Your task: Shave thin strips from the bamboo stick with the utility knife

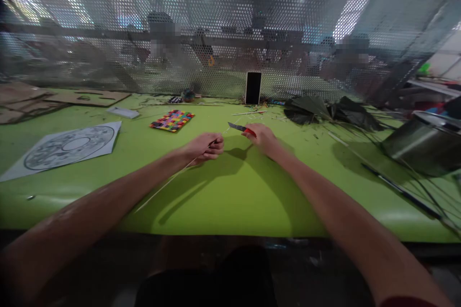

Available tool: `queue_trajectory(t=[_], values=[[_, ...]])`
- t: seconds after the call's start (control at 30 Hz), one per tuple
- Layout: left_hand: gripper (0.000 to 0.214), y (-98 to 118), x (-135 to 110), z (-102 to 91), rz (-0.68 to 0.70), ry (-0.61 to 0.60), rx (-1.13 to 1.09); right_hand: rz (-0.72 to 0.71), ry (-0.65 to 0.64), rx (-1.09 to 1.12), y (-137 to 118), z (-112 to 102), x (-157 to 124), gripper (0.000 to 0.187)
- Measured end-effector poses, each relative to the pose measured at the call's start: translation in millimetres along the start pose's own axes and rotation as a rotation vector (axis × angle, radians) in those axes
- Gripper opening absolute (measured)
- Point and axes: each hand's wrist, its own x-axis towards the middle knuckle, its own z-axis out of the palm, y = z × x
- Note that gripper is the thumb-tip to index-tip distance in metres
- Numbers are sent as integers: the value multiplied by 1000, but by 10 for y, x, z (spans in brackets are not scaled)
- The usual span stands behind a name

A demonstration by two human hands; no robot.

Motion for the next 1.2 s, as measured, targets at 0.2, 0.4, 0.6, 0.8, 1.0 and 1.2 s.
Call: queue_trajectory(t=[0.2,0.4,0.6,0.8,1.0,1.2], values=[[31,-2,3,-4,-44,2,-8,30,6,-9,94,-6,6,45],[34,6,2,-10,-52,-8,12,53,13,-15,184,-28,-4,44],[35,4,26,-20,-57,-1,-6,53,9,-33,223,-7,8,39],[35,8,7,-11,-43,3,5,50,-2,-31,228,-14,9,37],[31,23,21,-26,-59,13,-7,58,7,-40,261,21,20,36],[30,8,40,-16,-85,38,-76,39,0,-54,291,33,29,37]])
